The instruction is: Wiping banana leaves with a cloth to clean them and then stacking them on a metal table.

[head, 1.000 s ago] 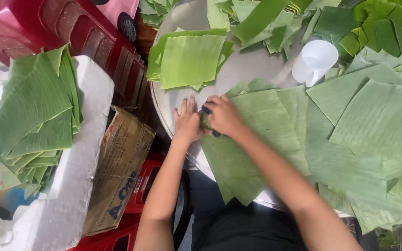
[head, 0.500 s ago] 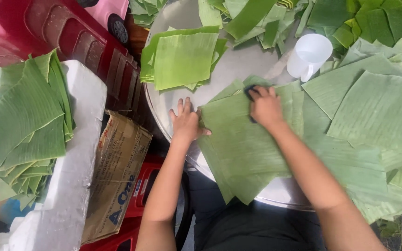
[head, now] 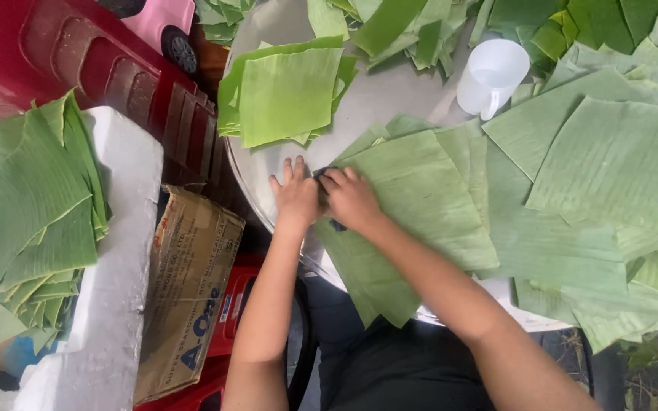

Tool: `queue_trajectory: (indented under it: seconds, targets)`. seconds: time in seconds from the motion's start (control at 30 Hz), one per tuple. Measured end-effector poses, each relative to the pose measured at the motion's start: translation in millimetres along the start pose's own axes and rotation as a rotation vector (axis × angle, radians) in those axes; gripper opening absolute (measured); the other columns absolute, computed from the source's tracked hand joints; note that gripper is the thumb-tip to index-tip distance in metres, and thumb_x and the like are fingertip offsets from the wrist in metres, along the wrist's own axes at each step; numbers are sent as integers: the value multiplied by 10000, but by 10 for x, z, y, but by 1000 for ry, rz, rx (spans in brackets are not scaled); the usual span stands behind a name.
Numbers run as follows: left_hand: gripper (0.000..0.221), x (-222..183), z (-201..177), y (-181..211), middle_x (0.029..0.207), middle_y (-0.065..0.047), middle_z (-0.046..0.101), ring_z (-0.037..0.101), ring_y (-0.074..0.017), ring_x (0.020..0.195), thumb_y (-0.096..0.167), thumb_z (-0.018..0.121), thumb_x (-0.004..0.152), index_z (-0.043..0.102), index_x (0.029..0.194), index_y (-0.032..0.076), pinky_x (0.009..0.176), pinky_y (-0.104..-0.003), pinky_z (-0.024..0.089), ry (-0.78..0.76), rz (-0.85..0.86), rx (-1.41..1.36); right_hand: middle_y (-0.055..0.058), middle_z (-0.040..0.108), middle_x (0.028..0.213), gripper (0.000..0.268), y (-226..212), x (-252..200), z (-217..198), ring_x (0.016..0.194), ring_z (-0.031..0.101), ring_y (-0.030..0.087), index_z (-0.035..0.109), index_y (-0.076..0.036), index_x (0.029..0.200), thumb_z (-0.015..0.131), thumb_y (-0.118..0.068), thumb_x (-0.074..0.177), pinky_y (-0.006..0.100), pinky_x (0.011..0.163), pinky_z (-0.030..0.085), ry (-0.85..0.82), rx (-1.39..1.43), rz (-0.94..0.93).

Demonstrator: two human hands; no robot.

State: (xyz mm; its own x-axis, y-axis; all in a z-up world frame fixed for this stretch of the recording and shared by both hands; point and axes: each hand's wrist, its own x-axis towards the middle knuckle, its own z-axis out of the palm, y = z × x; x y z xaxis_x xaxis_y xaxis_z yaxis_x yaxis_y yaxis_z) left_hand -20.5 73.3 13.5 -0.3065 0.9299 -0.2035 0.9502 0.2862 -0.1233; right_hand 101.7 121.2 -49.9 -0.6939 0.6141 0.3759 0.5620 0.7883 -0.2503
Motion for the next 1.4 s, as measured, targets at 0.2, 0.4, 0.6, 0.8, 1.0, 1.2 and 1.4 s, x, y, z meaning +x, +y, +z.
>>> queue_trajectory:
  seconds: [0.2, 0.4, 0.6, 0.8, 1.0, 1.2, 1.4]
  targets:
    - [781, -274, -447, 102, 1657, -178, 325, 176, -382, 1541, 440, 948, 660, 688, 1318, 108, 1153, -684, 214, -7, 16, -94, -1, 652, 1300, 466, 629, -252, -492, 1180, 608, 253, 703, -156, 1301, 652, -126, 838, 387, 944, 505, -34, -282, 62]
    - [805, -222, -324, 99, 1650, -191, 337, 183, -394, 1533, 434, 966, 633, 692, 1311, 96, 1151, -686, 198, 23, 3, -129, 107, 617, 1300, 489, 1724, -435, -475, 1147, 565, 351, 703, -82, 1286, 739, -128, 801, 496, 869, 525, -77, -358, 382]
    - [892, -207, -372, 169, 1653, -170, 341, 206, -377, 1536, 506, 949, 643, 648, 1368, 84, 1141, -685, 243, -13, -2, -5, 169, 666, 1133, 314, 299, -324, -786, 1063, 638, 378, 704, -44, 1199, 537, -79, 936, 504, 882, 522, -12, 270, 428]
    - [856, 12, -109, 163, 1655, -141, 351, 205, -352, 1542, 376, 963, 662, 623, 1391, 83, 1123, -721, 251, -31, -23, 85, 109, 607, 1330, 512, -296, -907, -302, 998, 598, 321, 648, -119, 1330, 610, -113, 820, 469, 695, 509, 23, -85, 15]
    - [918, -70, -290, 160, 1476, -100, 525, 391, -284, 1400, 512, 987, 564, 675, 1317, 90, 1097, -644, 345, -30, 17, 37, 79, 642, 1312, 502, 684, -1318, -753, 1227, 583, 248, 665, -94, 1353, 571, -96, 860, 378, 892, 413, -48, -351, 165]
    - [827, 124, -27, 144, 1300, -96, 601, 497, -278, 1263, 474, 1011, 525, 736, 1209, 99, 1065, -623, 390, 31, 57, 12, 92, 653, 1185, 404, 1308, -1524, -680, 1153, 637, 234, 744, -36, 1206, 693, -125, 815, 341, 978, 414, 223, -304, 168]
    - [823, 180, -16, 155, 1300, -93, 610, 545, -272, 1235, 437, 1012, 553, 715, 1228, 71, 1009, -593, 431, 11, 68, 22, 140, 610, 1272, 440, -39, -1338, -300, 1022, 628, 341, 660, -80, 1301, 550, -200, 892, 459, 889, 470, 14, 79, 24]
